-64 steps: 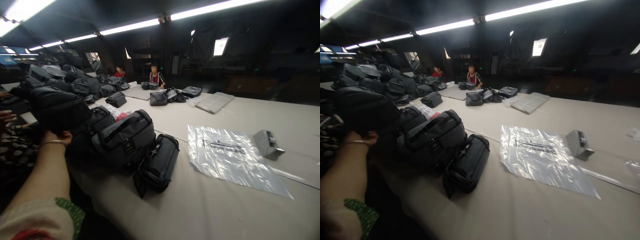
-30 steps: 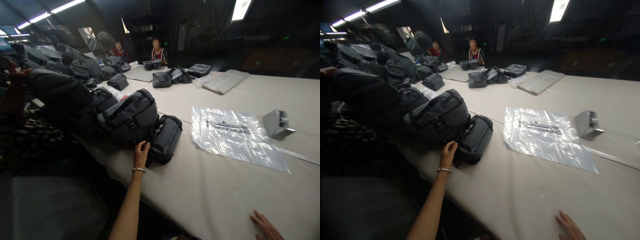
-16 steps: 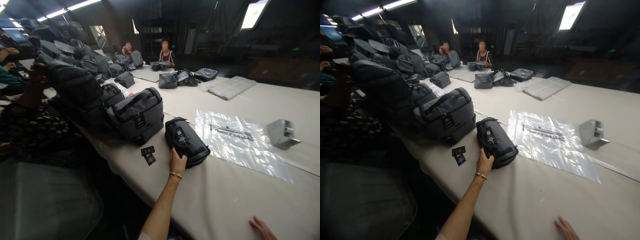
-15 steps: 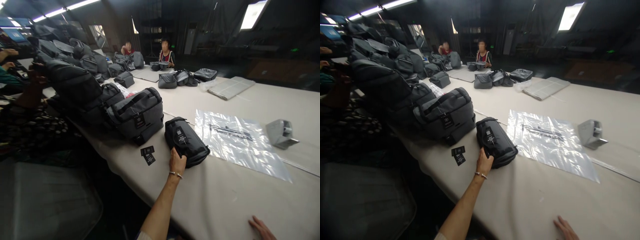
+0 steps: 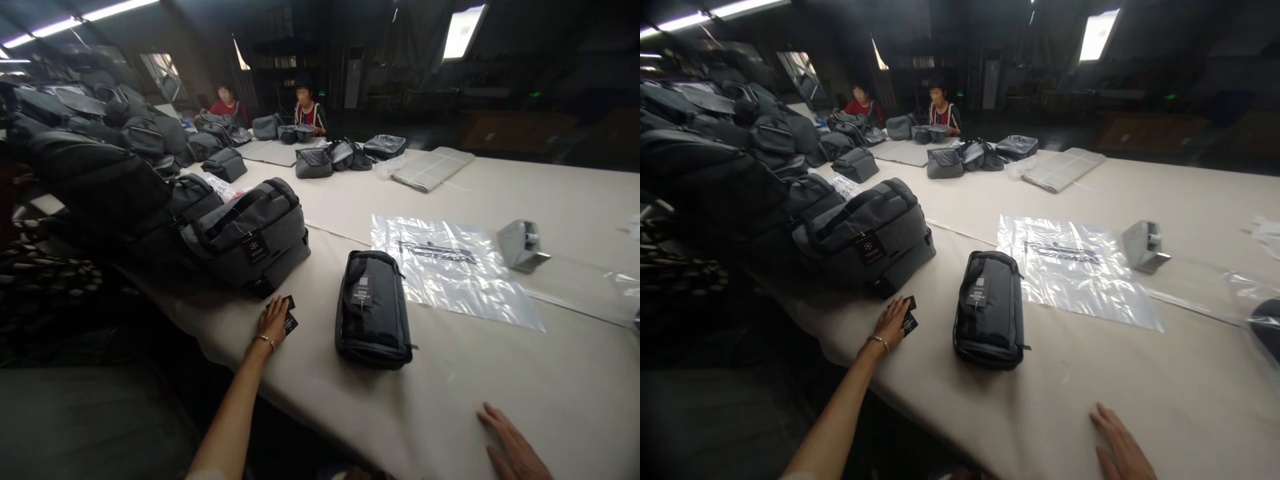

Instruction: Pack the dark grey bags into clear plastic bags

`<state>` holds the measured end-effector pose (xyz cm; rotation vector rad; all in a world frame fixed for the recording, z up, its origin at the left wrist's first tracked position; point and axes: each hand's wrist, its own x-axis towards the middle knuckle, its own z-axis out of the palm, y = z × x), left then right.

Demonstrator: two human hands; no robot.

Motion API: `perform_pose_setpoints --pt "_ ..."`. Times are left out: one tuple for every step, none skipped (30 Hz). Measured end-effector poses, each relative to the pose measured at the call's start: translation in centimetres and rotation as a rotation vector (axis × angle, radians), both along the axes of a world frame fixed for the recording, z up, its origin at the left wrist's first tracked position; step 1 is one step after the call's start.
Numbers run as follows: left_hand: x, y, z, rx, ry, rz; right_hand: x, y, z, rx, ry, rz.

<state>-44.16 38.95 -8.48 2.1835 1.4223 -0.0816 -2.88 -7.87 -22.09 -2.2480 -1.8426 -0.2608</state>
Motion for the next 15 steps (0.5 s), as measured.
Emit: perform_pose_setpoints --pt "-0.5 0.8 -0.5 -0.009 0.071 -0.029 -0.2 0.2 0.3 0.0 0.005 -0.007" --pt "-0.7 1.4 -0.8 -0.013 0.13 -0.062 -0.5 0.3 0.6 0.0 0.008 -0.01" --pt "-0.6 1.7 -1.1 -0.009 0.178 -0.097 -0.7 0.5 0.9 0.002 0.011 -0.013" --pt "-0.4 2.0 -1.3 0.001 0.217 -0.133 -0.9 0.6 1.2 0.006 0.013 -0.016" --pt "-0.1 2.1 -1.4 0.015 0.247 -0.167 -1.0 0.8 1.5 0.013 0.017 -0.021" --pt "0.3 2.2 -1.4 0.033 0.273 -0.196 -1.2 0.8 1.6 0.021 0.023 -0.026" --pt "0.6 2.2 -1.4 0.052 0.291 -0.224 -1.3 0.9 1.8 0.026 0.034 -0.034" --pt "0.9 2.3 -1.3 0.07 0.303 -0.249 -1.3 1.0 1.8 0.027 0.05 -0.045" --pt "1.1 2.3 -1.1 0.087 0.309 -0.273 -1.4 1.0 1.8 0.027 0.067 -0.059" --pt "1.2 2.4 -1.0 0.102 0.311 -0.294 -1.4 1.0 1.7 0.027 0.083 -0.073" --pt "1.1 2.5 -0.8 0.115 0.309 -0.311 -1.4 0.9 1.5 0.028 0.095 -0.083" --pt "1.0 2.7 -0.6 0.125 0.302 -0.327 -1.4 0.9 1.3 0.031 0.103 -0.087" --pt "0.9 2.8 -0.4 0.13 0.29 -0.339 -1.3 0.9 1.1 0.035 0.111 -0.089" --pt "0.6 3.0 -0.2 0.132 0.274 -0.347 -1.2 0.8 0.9 0.04 0.119 -0.093" --pt "0.4 3.2 -0.1 0.13 0.254 -0.35 -1.1 0.7 0.6 0.043 0.132 -0.1"
